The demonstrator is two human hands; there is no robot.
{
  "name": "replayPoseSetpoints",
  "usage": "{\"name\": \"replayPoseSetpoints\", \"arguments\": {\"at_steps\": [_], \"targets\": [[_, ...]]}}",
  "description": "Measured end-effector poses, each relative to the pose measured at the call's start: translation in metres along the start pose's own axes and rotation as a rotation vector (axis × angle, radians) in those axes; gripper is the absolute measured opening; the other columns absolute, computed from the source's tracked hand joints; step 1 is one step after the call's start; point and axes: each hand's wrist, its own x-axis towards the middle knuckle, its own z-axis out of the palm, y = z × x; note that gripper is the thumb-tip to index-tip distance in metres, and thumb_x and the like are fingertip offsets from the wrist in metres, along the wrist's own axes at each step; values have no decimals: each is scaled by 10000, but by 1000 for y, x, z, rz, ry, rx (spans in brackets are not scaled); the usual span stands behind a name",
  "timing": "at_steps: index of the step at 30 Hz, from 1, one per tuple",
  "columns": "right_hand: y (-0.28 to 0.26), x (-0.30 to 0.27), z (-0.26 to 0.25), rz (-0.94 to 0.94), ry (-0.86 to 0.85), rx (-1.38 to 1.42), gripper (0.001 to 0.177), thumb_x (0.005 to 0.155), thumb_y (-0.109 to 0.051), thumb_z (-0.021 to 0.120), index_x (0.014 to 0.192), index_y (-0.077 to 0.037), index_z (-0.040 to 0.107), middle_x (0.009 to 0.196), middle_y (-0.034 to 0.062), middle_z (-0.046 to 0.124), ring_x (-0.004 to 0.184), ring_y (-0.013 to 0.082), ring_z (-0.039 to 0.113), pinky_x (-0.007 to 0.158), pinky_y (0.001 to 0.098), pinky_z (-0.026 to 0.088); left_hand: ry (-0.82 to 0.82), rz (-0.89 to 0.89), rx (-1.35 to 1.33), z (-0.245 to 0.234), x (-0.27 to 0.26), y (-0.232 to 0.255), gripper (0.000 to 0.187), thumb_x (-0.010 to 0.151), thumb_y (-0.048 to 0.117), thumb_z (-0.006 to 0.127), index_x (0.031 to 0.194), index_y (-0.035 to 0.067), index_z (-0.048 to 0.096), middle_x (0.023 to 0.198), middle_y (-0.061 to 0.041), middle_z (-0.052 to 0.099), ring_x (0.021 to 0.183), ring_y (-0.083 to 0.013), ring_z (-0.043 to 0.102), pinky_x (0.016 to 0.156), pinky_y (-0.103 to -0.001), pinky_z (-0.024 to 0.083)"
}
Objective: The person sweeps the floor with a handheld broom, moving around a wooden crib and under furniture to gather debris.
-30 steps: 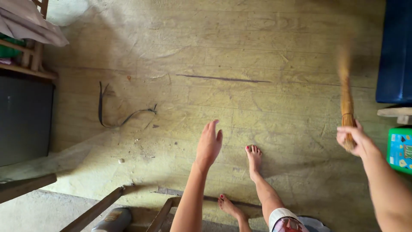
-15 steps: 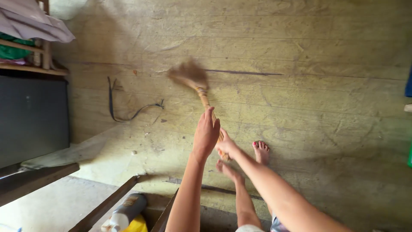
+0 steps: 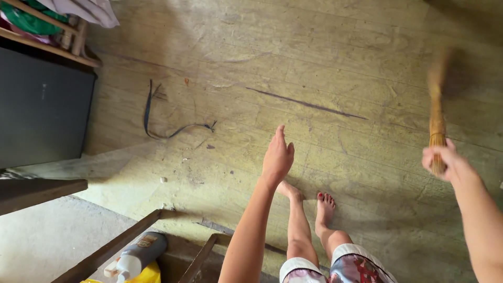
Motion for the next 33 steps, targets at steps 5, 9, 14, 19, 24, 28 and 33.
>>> {"name": "replayPoseSetpoints", "arguments": {"at_steps": [5,9,14,19,24,28,33], "targets": [[50,77,129,84,52,93,203,756,-173,445,907,-66,363,544,87,436,352,141,394,291,252,306,-17,-43,13,-33,12,-32,512,783,106,493,1242,27,282,1101,-214,494,1014,-353,466,837,-391,393],[149,-14,308,6,-105,-296,881,573,106,489,1277,-337,198,712,91,475,381,219,419,314,348,326,47,-68,-9,-74,23,-52,500,779,95,493,1231,20,293,1116,-217,484,1034,-345,461,832,-386,390],[161,-104,478,101,-350,-662,801,645,75,511,1292,-255,175,627,78,534,424,185,491,379,318,391,159,-44,5,-119,28,-75,525,774,91,505,1246,15,287,1131,-226,467,1044,-347,453,855,-376,383],[109,-123,508,248,-758,-484,435,777,-161,582,1140,-15,391,612,13,509,396,89,455,318,207,301,221,-81,69,-137,30,-93,519,778,94,492,1249,19,286,1122,-197,477,1037,-340,456,861,-381,375],[9,-125,456,134,-777,-663,826,613,37,517,1314,-312,255,551,38,411,350,93,359,287,232,291,254,-78,22,-132,46,-85,488,776,71,472,1236,35,314,1149,-201,462,1037,-344,458,863,-389,377],[-87,-117,341,19,-631,-568,816,606,29,543,1299,-314,282,665,14,424,361,75,328,287,206,266,216,-94,-14,-125,71,-63,479,778,76,467,1234,48,322,1137,-188,470,1030,-338,462,849,-390,388],[-172,-3,203,-110,-57,-511,898,646,61,511,1355,-381,182,783,36,448,437,131,370,345,292,314,240,-37,-47,-118,119,-26,471,787,75,463,1236,49,324,1157,-184,466,1045,-331,458,853,-383,389]]}}
